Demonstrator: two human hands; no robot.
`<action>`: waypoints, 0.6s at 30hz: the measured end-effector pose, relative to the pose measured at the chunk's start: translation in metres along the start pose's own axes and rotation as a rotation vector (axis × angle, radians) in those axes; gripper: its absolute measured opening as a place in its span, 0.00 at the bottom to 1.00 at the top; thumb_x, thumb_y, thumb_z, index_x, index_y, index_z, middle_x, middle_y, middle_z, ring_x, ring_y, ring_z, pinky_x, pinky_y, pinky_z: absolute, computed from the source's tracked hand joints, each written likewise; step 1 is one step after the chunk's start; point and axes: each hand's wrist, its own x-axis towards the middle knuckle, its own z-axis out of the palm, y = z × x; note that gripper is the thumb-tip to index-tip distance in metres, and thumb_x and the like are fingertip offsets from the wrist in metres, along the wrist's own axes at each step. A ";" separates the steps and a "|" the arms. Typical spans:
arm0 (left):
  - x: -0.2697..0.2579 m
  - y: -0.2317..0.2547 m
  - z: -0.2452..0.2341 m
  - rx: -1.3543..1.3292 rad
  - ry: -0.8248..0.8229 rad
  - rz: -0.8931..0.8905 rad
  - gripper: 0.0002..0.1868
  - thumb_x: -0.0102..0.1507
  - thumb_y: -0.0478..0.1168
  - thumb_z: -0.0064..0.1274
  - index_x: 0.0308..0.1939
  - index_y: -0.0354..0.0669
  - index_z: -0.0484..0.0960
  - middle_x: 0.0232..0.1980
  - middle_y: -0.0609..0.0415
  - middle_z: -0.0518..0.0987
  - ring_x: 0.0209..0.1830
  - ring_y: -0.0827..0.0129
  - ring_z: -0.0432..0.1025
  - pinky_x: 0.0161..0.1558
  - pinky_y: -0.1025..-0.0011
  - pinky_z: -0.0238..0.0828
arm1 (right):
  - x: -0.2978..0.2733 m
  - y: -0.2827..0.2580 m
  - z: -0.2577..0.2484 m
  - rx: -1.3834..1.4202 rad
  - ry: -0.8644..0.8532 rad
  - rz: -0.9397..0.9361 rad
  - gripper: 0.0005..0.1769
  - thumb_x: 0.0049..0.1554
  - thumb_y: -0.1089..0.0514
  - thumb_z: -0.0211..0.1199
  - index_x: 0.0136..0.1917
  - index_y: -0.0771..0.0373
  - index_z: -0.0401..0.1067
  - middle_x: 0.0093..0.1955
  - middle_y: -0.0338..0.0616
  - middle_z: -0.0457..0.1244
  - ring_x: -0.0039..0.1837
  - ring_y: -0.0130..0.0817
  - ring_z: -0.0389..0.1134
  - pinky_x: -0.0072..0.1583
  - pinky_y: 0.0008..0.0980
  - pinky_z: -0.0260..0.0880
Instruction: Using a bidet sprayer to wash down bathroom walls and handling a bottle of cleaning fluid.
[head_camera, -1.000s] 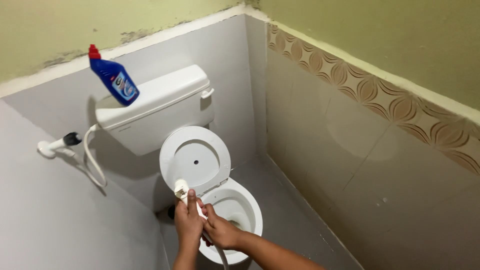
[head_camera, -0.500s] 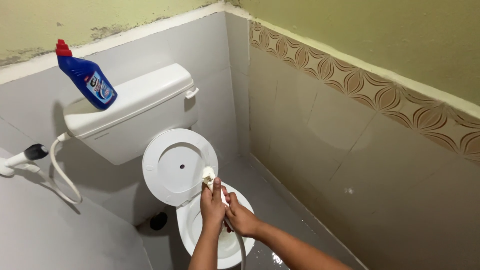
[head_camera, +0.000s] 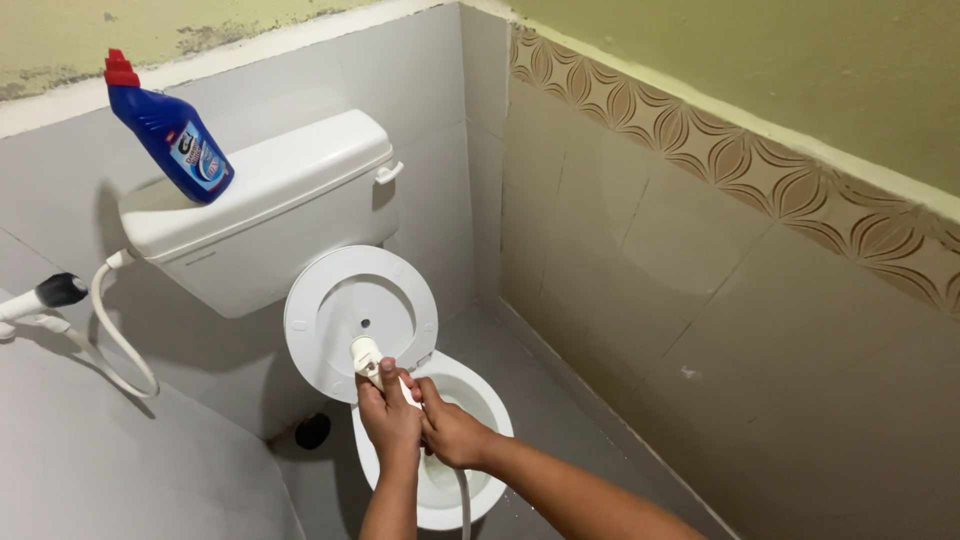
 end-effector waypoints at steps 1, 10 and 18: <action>0.001 0.004 0.000 0.017 0.034 -0.016 0.22 0.70 0.57 0.45 0.45 0.40 0.69 0.25 0.58 0.70 0.22 0.76 0.65 0.26 0.74 0.64 | 0.002 -0.001 0.001 -0.017 0.011 -0.013 0.17 0.69 0.55 0.39 0.68 0.61 0.45 0.43 0.47 0.63 0.41 0.34 0.66 0.45 0.38 0.68; 0.013 -0.003 0.000 0.095 -0.068 -0.086 0.23 0.69 0.57 0.46 0.41 0.38 0.72 0.26 0.58 0.72 0.22 0.76 0.65 0.26 0.74 0.64 | 0.009 0.001 -0.002 0.038 0.070 0.015 0.20 0.69 0.54 0.38 0.70 0.63 0.45 0.45 0.53 0.65 0.41 0.35 0.66 0.45 0.38 0.70; 0.016 0.003 -0.011 0.004 0.057 0.011 0.22 0.69 0.58 0.47 0.46 0.40 0.70 0.26 0.58 0.71 0.22 0.76 0.66 0.24 0.74 0.63 | 0.023 0.009 0.004 -0.039 -0.032 -0.051 0.23 0.69 0.53 0.38 0.74 0.62 0.44 0.43 0.50 0.64 0.40 0.35 0.66 0.44 0.37 0.68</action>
